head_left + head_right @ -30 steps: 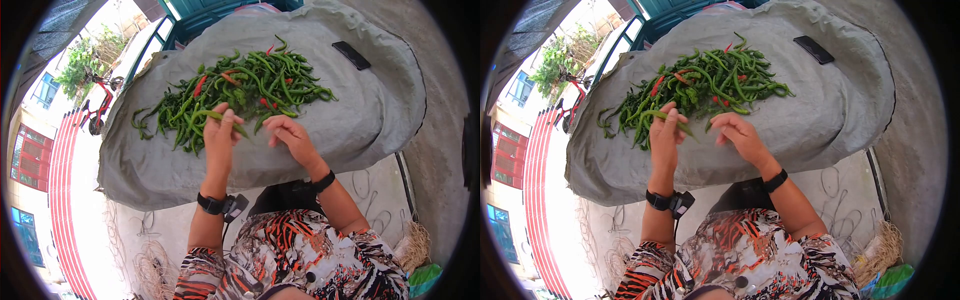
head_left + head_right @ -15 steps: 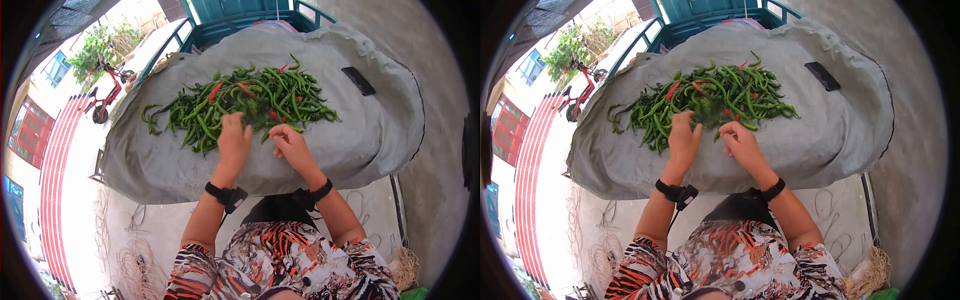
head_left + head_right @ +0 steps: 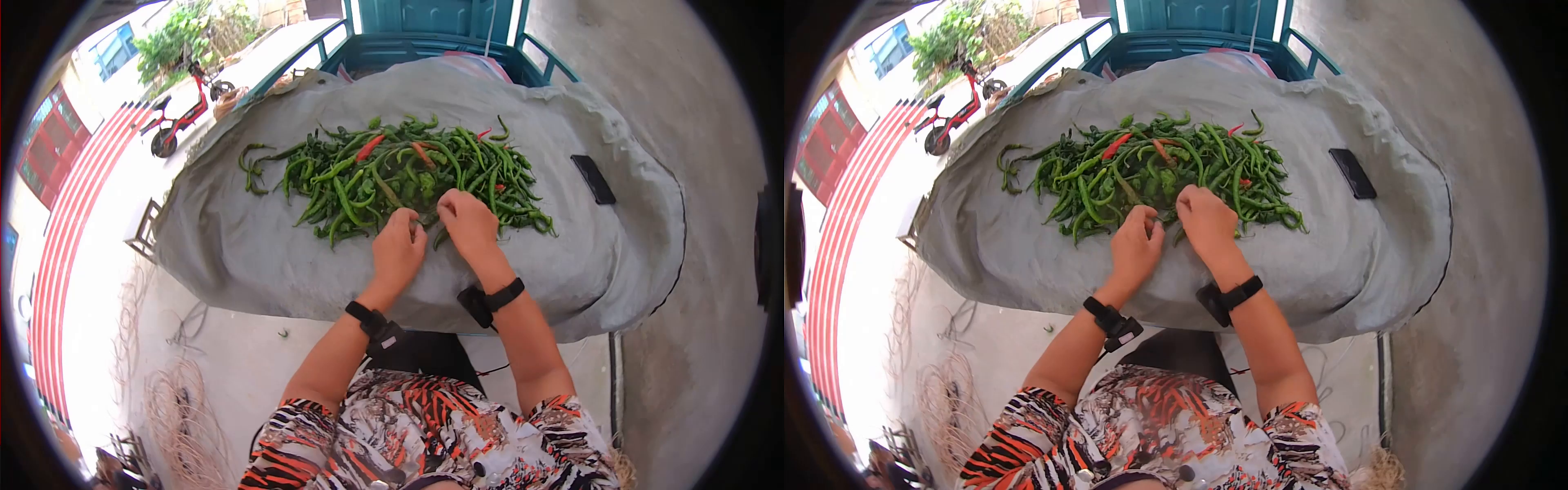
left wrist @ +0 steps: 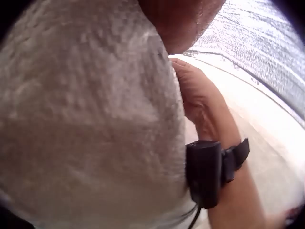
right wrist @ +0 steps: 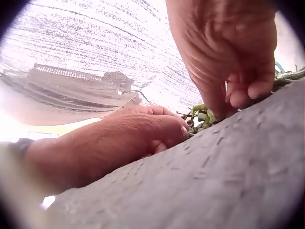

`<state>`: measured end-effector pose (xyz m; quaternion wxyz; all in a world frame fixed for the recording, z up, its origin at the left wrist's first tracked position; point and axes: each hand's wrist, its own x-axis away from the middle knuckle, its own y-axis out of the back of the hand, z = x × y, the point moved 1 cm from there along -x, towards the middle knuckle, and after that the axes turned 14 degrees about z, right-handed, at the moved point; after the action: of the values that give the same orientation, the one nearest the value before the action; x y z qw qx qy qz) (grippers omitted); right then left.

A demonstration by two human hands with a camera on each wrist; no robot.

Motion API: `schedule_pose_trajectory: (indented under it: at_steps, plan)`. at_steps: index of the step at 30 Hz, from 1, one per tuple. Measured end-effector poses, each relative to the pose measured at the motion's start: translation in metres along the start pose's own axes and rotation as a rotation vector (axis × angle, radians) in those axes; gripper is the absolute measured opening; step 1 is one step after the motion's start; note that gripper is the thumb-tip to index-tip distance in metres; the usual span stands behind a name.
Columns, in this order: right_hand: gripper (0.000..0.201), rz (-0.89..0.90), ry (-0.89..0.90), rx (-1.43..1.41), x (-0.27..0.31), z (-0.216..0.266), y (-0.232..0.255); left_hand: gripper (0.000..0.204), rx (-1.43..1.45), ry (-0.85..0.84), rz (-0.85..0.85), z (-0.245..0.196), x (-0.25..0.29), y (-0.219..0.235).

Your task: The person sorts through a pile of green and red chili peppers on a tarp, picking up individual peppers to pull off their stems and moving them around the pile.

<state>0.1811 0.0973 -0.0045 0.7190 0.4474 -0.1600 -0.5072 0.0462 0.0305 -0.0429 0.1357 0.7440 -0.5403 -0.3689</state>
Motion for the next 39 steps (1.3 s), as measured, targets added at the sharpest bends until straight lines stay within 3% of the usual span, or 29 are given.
schedule_pose_trajectory:
  at_steps: [4,10,13,16,19,22,31,39]
  plan:
    - [0.016,-0.134,-0.024,-0.301,0.005,0.004,0.018,0.032,0.098,0.026,0.026,-0.001,-0.002,0.003]
    - [0.022,0.146,0.079,-0.917,0.010,0.026,0.023,0.028,0.267,0.020,0.096,-0.007,0.001,0.017]
    - [0.024,0.222,0.057,-1.037,0.010,0.029,0.019,0.023,0.380,0.048,0.073,0.003,-0.001,0.011]
    - [0.017,0.133,-0.004,-0.927,0.006,0.018,0.013,0.021,0.439,0.105,-0.038,0.009,-0.002,0.008]
    - [0.017,0.027,0.252,-0.002,0.007,0.008,0.000,0.022,0.443,0.155,-0.097,0.007,-0.003,0.010]
    - [0.025,0.180,0.204,0.246,0.010,0.009,-0.011,0.022,0.423,0.162,-0.108,0.006,-0.003,0.011]
    - [0.020,0.236,0.240,0.387,0.001,0.012,-0.005,0.017,0.358,0.138,-0.062,0.005,-0.003,0.009]
    - [0.013,-0.080,0.126,0.063,-0.006,0.005,0.012,0.026,0.330,0.117,-0.016,0.007,-0.003,0.009]
